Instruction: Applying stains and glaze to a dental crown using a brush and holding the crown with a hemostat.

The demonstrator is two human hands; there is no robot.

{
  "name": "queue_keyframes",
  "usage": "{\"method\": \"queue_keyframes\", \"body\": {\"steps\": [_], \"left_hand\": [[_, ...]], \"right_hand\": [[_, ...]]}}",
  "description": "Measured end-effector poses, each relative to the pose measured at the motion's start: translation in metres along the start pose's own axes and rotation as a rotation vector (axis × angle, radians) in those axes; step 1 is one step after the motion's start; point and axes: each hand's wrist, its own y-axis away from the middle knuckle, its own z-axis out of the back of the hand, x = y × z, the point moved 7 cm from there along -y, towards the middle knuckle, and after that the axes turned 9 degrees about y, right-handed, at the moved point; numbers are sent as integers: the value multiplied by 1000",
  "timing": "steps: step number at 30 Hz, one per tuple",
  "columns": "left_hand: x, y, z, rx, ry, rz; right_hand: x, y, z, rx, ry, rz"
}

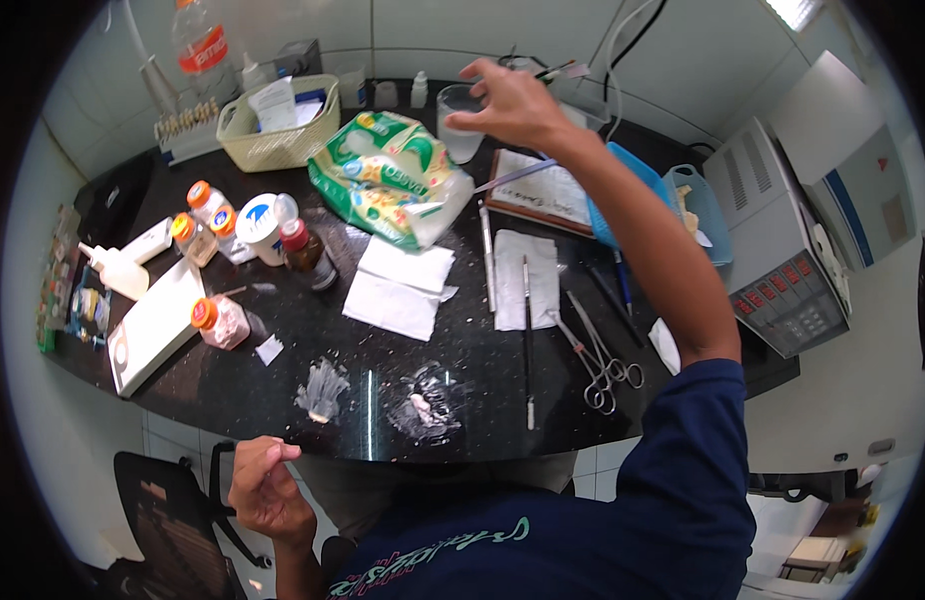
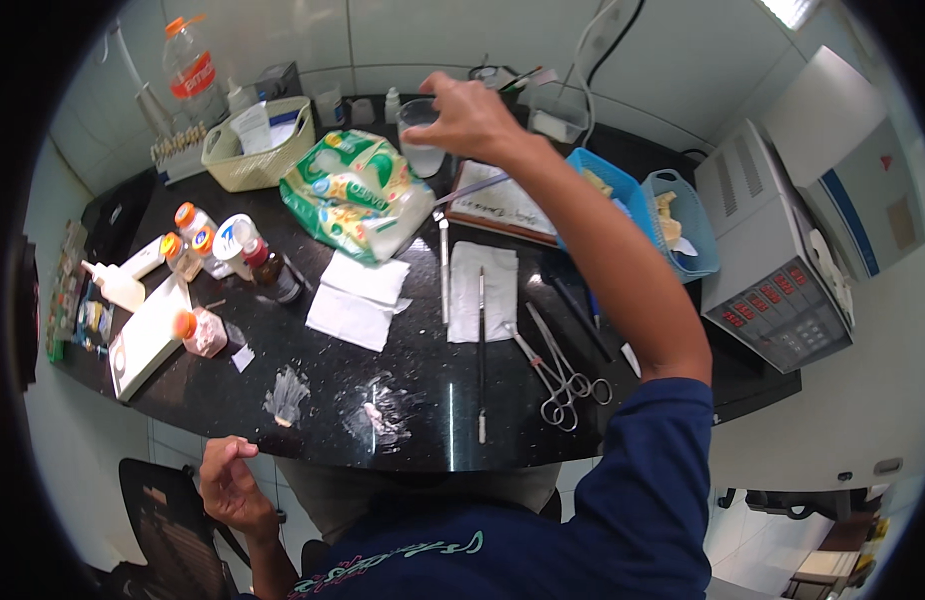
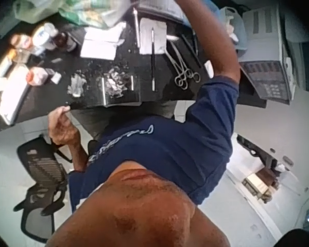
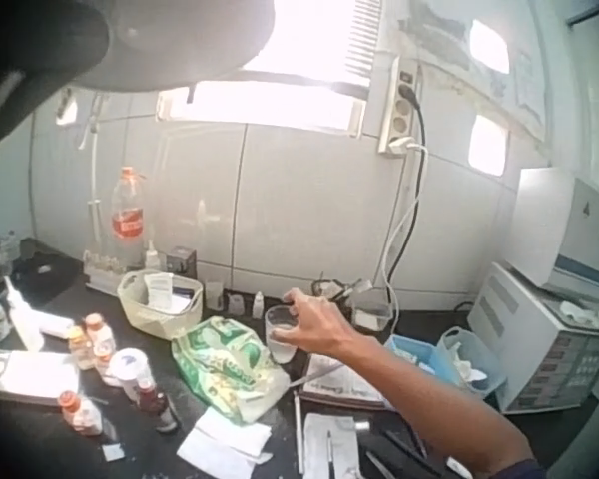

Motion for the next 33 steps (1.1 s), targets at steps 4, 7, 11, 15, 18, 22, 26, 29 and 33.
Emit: {"method": "queue_keyframes", "body": {"steps": [4, 7, 11, 15, 18, 22, 26, 29, 33], "left_hand": [[-14, -12, -20, 109, 14, -92], [-37, -35, -37, 191, -6, -171], [-61, -80, -112, 504, 7, -293], [-48, -115, -205, 763, -37, -308], [-14, -133, -265, 833, -84, -358], [16, -149, -321, 924, -201, -424], [32, -158, -350, 1011, -303, -349], [37, -158, -366, 1060, -342, -359], [45, -159, -378, 1118, -377, -348]], "right_hand": [[1, 22, 23, -101, 106, -11], [8, 57, 83, -165, 186, 91], [-23, 141, 125, 129, 179, -3], [-38, 197, 114, 134, 268, -21], [-42, 213, 105, 102, 216, -64], [-49, 220, 94, 63, 285, -46], [-56, 207, 104, -22, 251, -53], [-67, 195, 101, -19, 232, -32], [-79, 177, 92, 0, 262, -39]]}}
